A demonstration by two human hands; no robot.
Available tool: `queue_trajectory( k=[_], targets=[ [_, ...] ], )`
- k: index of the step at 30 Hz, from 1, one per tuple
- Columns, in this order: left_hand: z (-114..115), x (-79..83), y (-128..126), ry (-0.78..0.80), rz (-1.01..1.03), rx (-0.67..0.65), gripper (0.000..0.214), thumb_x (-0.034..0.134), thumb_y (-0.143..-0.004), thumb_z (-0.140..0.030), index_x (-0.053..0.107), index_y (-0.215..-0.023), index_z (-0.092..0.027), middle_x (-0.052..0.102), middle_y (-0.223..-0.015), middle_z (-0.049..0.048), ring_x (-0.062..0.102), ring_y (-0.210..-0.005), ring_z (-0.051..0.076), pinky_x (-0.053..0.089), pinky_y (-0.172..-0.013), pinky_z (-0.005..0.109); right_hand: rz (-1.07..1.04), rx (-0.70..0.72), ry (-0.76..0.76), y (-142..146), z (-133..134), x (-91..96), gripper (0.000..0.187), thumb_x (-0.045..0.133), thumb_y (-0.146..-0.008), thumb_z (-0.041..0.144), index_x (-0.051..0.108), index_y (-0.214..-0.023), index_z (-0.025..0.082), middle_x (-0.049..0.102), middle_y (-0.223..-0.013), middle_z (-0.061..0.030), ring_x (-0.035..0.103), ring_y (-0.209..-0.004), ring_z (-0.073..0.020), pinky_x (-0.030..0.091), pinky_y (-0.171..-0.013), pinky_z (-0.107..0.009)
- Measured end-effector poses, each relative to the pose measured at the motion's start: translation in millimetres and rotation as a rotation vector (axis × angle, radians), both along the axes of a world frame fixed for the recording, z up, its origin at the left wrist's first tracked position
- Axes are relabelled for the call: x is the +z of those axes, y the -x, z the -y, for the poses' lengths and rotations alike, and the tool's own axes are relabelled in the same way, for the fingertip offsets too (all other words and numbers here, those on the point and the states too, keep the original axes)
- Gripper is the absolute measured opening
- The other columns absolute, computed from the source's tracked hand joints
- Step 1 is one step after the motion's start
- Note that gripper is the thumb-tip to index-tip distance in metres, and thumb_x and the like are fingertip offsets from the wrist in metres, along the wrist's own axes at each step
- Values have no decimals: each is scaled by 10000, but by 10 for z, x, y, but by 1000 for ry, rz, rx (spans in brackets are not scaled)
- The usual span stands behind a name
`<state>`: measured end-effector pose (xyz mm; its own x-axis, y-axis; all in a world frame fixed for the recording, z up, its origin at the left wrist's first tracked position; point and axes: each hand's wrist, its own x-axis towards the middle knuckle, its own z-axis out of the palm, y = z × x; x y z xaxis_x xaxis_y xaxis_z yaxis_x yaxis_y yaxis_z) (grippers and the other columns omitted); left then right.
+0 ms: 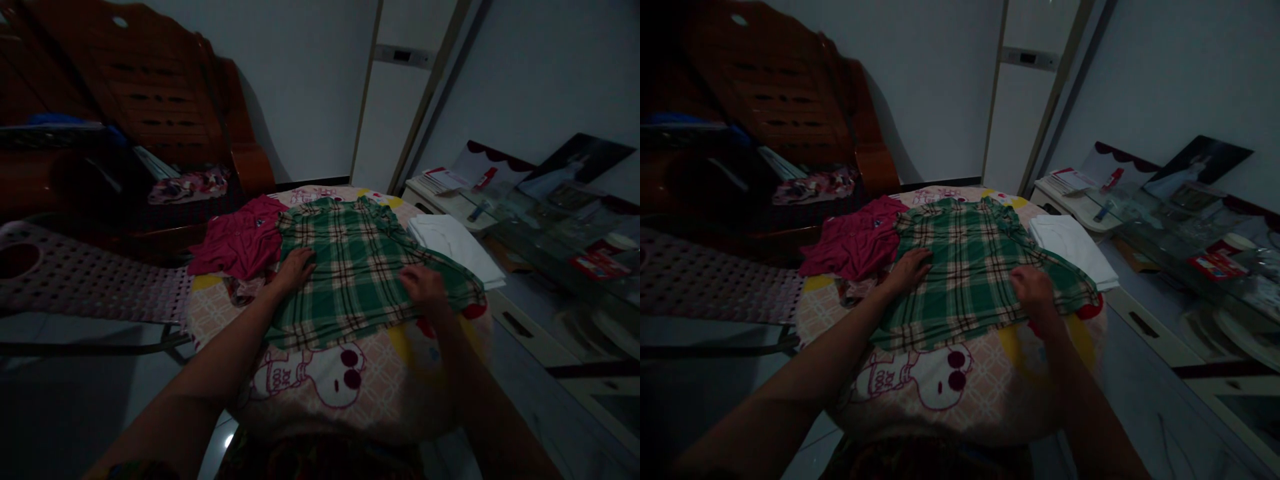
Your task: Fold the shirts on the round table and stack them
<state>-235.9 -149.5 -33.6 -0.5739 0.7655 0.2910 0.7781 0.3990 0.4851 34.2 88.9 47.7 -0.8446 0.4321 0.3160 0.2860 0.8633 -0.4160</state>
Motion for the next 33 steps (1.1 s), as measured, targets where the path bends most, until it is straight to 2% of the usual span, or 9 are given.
queue_trajectory(
  k=[2,4,8,12,15,18,23,29,33],
  targets=[
    [8,107,-43,7,19,-9,349,571,-843,-229,657,-1174,-158,634,-1305,138,553,-1259,275,419,-1104,450,101,313,205,125,329,-110,164,574,-863,270,700,-796,190,690,-740,-42,621,-693,-172,438,-668,-264],
    [19,262,-117,20,41,-24,305,566,-824,-193,678,-1107,-164,677,-1211,116,600,-1176,258,451,-1053,409,161,445,290,157,538,-177,134,620,-845,259,695,-770,178,680,-699,-21,612,-651,-149,410,-626,-240],
    [26,638,-450,102,149,-122,198,536,-850,-209,711,-937,-182,728,-917,44,662,-893,205,493,-851,304,263,446,162,26,558,-174,83,647,-811,171,694,-742,171,674,-724,-19,582,-651,-136,359,-628,-240],
    [-12,838,-967,168,256,-453,170,543,-866,-225,711,-850,-203,709,-766,1,628,-695,151,442,-666,238,377,406,10,-152,424,-158,100,632,-802,108,690,-758,177,655,-787,-24,566,-694,-138,336,-650,-249],
    [-61,788,-1278,245,184,-606,108,602,-848,-242,700,-888,-217,717,-812,13,637,-706,156,428,-631,245,398,375,-56,-226,396,-207,92,628,-816,112,694,-840,171,641,-862,-42,578,-770,-157,345,-677,-254],
    [-104,670,-1430,328,39,-561,128,638,-818,-234,675,-937,-205,719,-915,52,660,-777,185,440,-637,263,384,327,-103,-251,391,-278,109,622,-822,108,683,-897,160,623,-899,-55,576,-833,-172,362,-716,-259],
    [-112,587,-1464,381,-56,-479,144,534,-878,-215,642,-969,-183,707,-991,73,672,-844,205,468,-684,280,361,300,-113,-277,337,-361,91,598,-841,118,675,-864,162,589,-876,-54,559,-852,-181,373,-740,-267],
    [-91,589,-1527,384,-104,-482,191,574,-873,-282,640,-1029,-193,691,-1026,75,672,-834,215,474,-660,289,283,325,-65,-306,303,-413,104,586,-846,129,683,-843,167,577,-856,-54,546,-836,-182,380,-732,-268],
    [-102,571,-1554,400,-127,-485,174,511,-904,-238,646,-999,-185,688,-998,76,667,-813,202,469,-649,286,236,309,-32,-287,280,-462,118,582,-815,103,679,-807,169,585,-830,-49,545,-802,-175,378,-706,-262]
  ],
)
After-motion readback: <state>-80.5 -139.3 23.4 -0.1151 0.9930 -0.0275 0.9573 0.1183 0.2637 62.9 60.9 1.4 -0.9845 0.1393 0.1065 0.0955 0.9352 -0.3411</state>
